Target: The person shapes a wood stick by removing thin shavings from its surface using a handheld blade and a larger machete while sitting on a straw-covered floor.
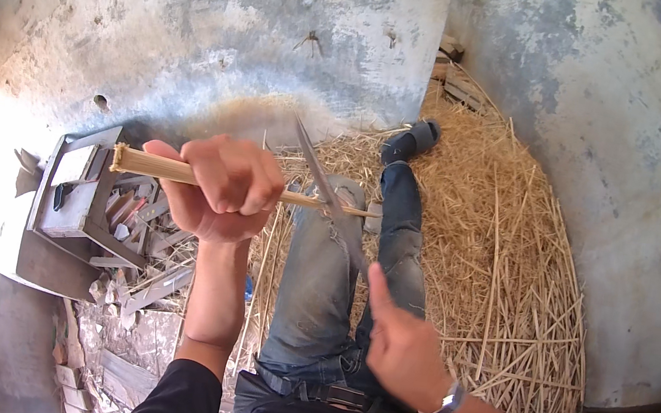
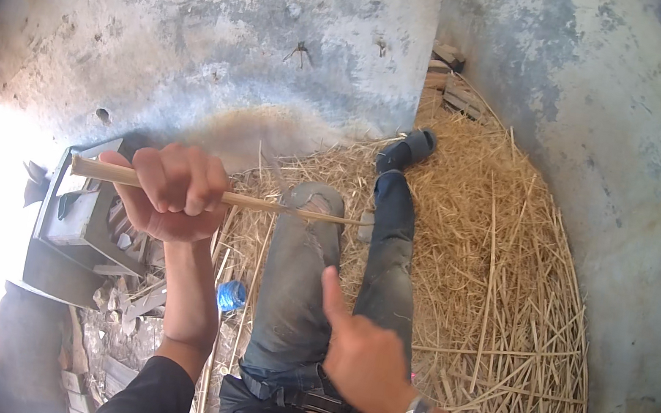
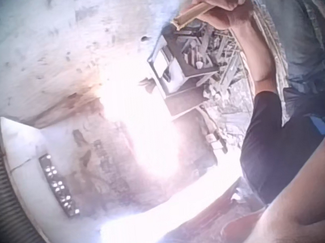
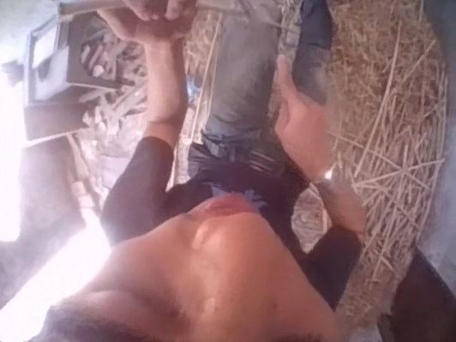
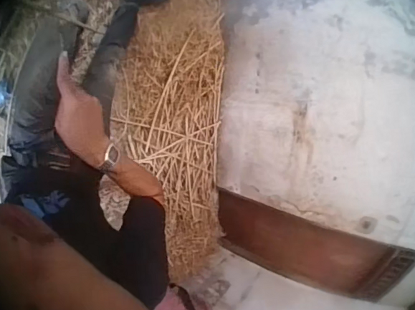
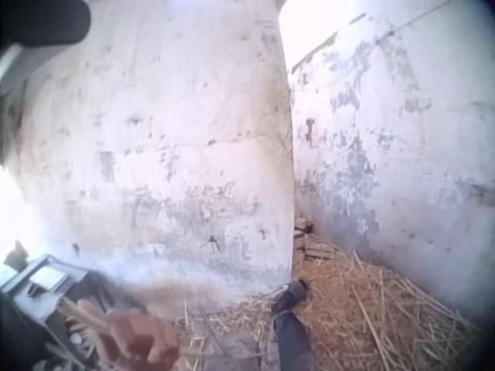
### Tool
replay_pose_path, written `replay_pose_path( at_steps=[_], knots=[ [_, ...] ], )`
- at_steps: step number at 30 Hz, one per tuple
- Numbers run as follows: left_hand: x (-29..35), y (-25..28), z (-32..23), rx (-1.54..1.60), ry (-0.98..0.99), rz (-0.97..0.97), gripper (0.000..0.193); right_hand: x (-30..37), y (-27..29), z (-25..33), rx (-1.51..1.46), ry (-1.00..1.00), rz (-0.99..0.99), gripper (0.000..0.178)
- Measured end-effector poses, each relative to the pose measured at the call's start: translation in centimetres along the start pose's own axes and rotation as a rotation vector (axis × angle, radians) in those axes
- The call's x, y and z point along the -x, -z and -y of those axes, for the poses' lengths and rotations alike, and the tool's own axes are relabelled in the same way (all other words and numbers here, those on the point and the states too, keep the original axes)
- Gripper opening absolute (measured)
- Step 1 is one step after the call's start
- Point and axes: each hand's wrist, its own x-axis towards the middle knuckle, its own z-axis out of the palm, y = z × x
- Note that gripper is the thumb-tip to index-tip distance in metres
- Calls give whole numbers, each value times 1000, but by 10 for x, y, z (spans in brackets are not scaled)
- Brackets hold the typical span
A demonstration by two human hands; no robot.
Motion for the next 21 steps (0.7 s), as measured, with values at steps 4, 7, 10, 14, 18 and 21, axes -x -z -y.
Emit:
replay_pose_path(
  at_steps=[4,7,10,14,18,21],
  knots=[
    [7,-3,-4,-48,-27,-37,71,-3,26,13,-198,-97,-277,73],
    [2,-5,4,-36,-15,-19,70,7,10,9,-72,-3,-162,67],
    [5,-2,-2,-62,-22,-27,69,-2,7,-4,-74,27,7,61],
    [7,-2,-1,-52,-38,-20,68,4,12,11,-337,-149,-378,73],
    [2,2,2,-31,-30,-14,69,1,14,6,60,-3,106,58],
    [5,2,-4,-70,-53,-23,68,-2,25,7,-283,-173,-239,69]
  ],
)
